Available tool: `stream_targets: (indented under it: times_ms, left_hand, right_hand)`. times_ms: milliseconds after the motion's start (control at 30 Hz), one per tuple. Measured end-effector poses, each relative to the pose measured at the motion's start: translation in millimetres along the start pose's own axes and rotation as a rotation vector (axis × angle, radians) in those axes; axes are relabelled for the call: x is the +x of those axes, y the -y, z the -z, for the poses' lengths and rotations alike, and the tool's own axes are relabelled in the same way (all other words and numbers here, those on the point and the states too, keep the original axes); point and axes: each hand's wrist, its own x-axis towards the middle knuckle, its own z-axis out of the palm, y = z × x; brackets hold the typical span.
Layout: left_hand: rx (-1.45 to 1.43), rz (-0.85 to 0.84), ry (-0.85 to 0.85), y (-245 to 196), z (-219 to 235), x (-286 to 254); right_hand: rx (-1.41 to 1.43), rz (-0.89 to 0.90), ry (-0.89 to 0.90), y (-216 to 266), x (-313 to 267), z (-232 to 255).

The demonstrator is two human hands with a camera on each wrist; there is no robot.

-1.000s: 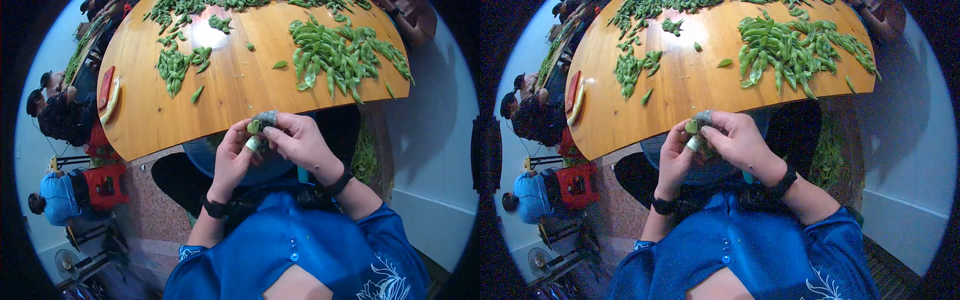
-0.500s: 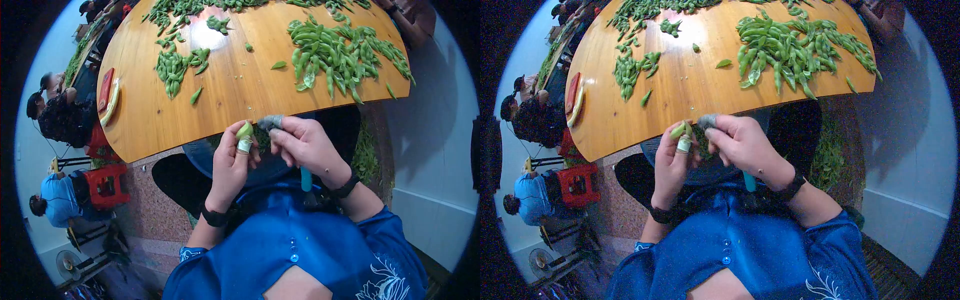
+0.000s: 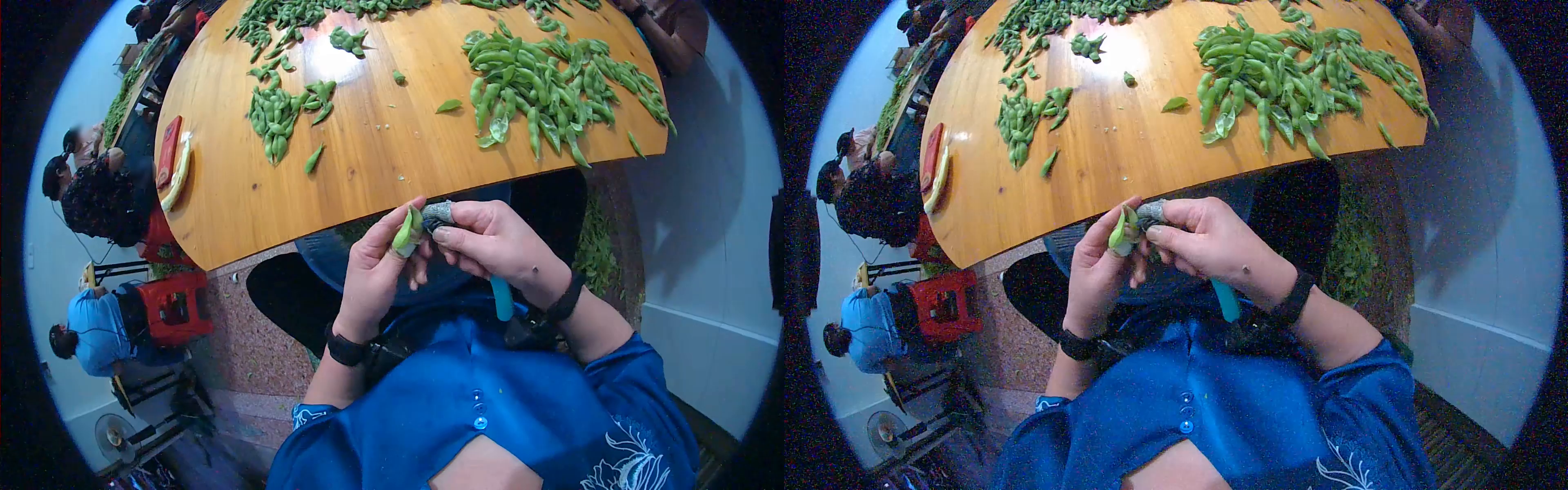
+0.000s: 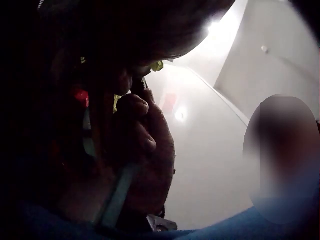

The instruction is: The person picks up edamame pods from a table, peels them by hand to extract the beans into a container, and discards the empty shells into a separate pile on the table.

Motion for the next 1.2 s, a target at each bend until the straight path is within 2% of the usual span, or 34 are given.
stream_targets:
  times_ms: [67, 167, 400, 467, 500, 567, 600, 667, 800, 867, 900, 1000, 1033, 1100, 1133, 1200]
  left_hand:
    - [-0.22, 0.005, 0.074, 9, 4, 1]
    - [-0.359, 0.004, 0.104, 16, 5, 2]
    - [-0.47, 0.064, 0.092, 19, -3, 4]
    - [-0.074, 0.018, -0.018, 15, -10, 4]
    - [0.301, -0.156, -0.081, 22, -9, 4]
    - [0.92, -0.626, -0.115, 30, -3, 14]
    - [0.921, -0.627, -0.117, 24, -2, 13]
    - [1.169, -0.654, -0.041, 5, -1, 11]
    - [1.329, -0.592, -0.078, 0, -4, 7]
    - [1.245, -0.742, -0.175, 6, -5, 9]
    - [1.245, -0.739, -0.176, 10, -4, 9]
    - [0.785, -0.625, -0.222, 16, -6, 13]
    - [0.784, -0.626, -0.224, 11, -6, 12]
    - [-0.01, -0.008, -0.111, 3, -1, 9]
    - [-0.173, 0.011, -0.085, 7, -1, 11]
    - [-0.263, -0.006, -0.047, 4, -6, 11]
  right_hand:
    - [0.127, -0.021, 0.019, 0, 0, -2]
    - [0.176, 0.002, 0.027, -5, 0, -3]
    - [0.231, -0.045, 0.001, -8, 0, -1]
    - [0.236, -0.045, -0.007, -12, 2, 1]
    - [0.236, -0.043, -0.008, -11, 2, -1]
    - [-0.054, 0.108, -0.181, -11, 3, -9]
    - [-0.066, 0.144, -0.201, -12, 2, -11]
    - [-0.04, 0.117, -0.184, -11, 1, -9]
    - [0.027, 0.039, -0.156, -7, -2, -12]
    - [0.087, 0.03, -0.131, -7, -1, -15]
    - [0.148, 0.022, -0.108, -7, 0, -17]
    - [0.2, -0.018, -0.099, -11, 2, -15]
    - [0.198, -0.018, -0.098, -12, 3, -13]
    - [0.188, 0.016, -0.082, -16, 3, -9]
    - [0.187, 0.016, -0.08, -14, 4, -7]
    - [-0.018, 0.048, -0.12, -9, 6, -5]
